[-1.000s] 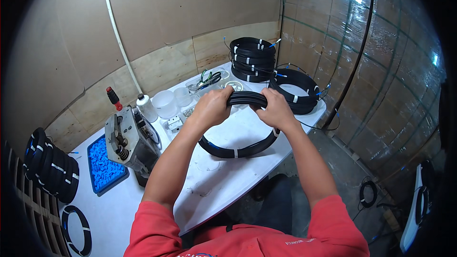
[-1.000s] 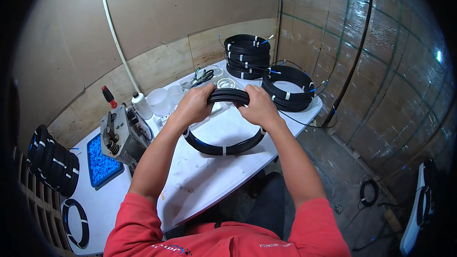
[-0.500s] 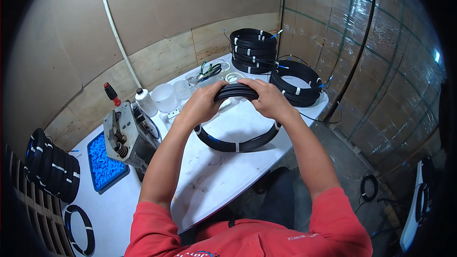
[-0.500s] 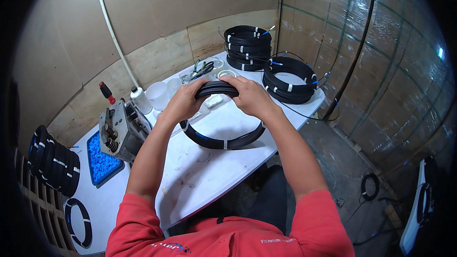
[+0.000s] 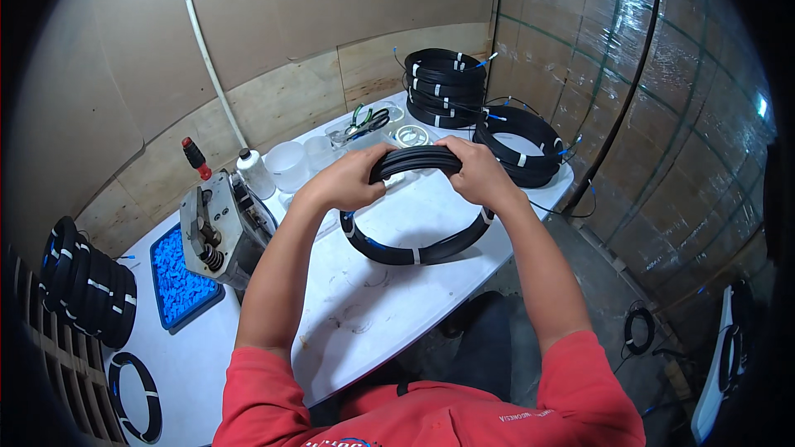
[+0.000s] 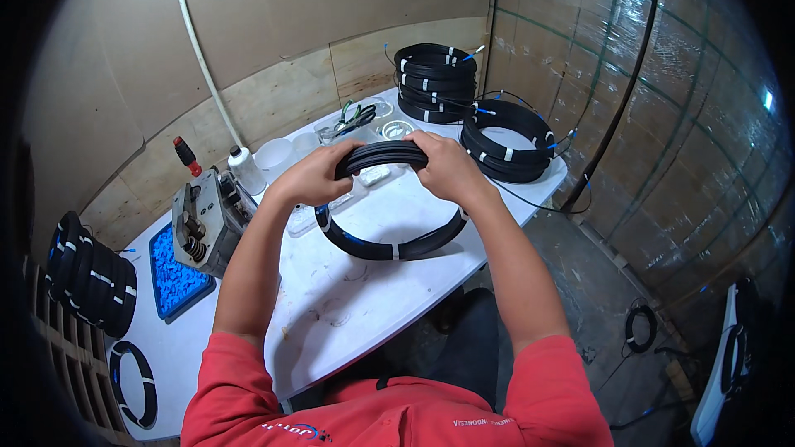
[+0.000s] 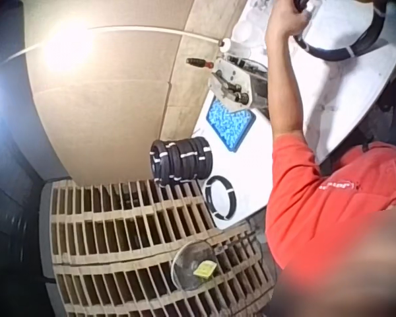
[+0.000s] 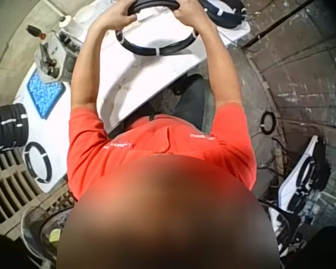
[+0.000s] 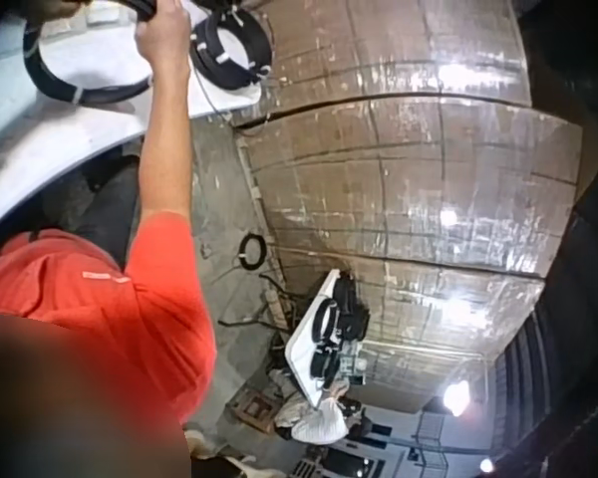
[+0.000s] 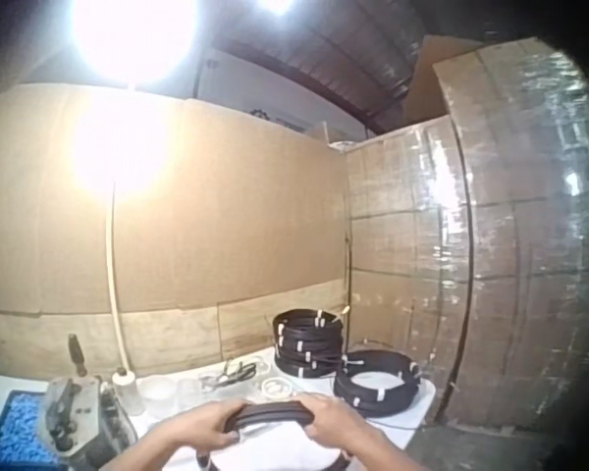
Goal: The person is coiling a black industrial cable and securing it with white tape at multiple points.
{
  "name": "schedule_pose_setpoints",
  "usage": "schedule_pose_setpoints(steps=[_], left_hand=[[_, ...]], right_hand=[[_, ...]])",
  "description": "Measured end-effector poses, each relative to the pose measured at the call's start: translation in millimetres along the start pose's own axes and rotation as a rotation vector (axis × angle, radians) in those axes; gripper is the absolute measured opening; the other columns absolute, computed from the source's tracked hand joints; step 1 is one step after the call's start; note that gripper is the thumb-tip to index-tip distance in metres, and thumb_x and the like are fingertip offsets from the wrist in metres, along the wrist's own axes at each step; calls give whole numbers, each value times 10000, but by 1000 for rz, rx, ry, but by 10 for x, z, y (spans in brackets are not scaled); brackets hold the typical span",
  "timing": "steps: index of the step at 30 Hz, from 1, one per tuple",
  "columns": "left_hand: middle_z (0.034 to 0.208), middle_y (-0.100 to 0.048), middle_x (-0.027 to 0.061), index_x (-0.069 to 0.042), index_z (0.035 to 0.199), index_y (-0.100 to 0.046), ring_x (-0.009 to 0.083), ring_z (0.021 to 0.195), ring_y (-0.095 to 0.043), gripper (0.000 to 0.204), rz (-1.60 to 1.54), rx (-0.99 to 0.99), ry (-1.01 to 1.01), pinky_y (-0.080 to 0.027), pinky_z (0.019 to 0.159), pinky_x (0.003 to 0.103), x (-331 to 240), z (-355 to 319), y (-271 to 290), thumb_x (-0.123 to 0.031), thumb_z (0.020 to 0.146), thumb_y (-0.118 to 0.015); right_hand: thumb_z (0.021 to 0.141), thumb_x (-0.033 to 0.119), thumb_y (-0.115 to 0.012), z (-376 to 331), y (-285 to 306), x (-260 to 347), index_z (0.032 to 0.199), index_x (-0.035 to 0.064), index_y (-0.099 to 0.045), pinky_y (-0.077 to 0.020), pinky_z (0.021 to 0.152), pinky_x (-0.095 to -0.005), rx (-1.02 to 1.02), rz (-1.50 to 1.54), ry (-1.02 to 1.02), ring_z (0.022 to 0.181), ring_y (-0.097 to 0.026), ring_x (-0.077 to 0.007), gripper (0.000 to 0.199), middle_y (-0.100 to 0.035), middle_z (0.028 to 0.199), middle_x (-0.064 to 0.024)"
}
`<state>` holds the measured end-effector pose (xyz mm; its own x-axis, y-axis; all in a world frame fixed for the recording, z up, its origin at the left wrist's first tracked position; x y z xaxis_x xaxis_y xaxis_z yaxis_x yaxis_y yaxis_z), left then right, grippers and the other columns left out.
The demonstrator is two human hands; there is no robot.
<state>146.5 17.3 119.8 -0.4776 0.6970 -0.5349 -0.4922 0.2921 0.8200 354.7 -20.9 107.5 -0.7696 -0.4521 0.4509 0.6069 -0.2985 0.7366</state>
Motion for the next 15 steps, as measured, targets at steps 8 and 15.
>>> schedule_pose_setpoints(steps=[8, 15], left_hand=[[885, -664, 218, -34, 1187, -549, 375, 788, -637, 349, 119, -211, -135, -484, 707, 434, 35, 36, -77, -50, 861, -672], [737, -629, 159, -25, 1007, -621, 297, 669, -588, 213, -23, -265, 48, -455, 637, 394, 30, 88, -144, -134, 858, -728]], right_hand=[[794, 4, -613, 14, -23, -2, 1179, 61, -604, -521, 856, -479, -16, -49, 2, 974, -652, -424, 389, -681, 1047, -227], [794, -1, -609, -20, 1, -10, 1197, 61, -589, -520, 860, -483, 27, -29, -27, 973, -653, -423, 408, -682, 1058, -227]])
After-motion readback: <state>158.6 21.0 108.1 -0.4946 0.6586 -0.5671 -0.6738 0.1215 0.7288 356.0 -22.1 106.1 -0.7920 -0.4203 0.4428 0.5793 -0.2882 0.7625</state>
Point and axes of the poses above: each hand's wrist, its own z-axis towards the middle knuckle, its own y-axis out of the back of the hand, x = y × z, the point moved 5 cm from there along z, towards the middle knuckle
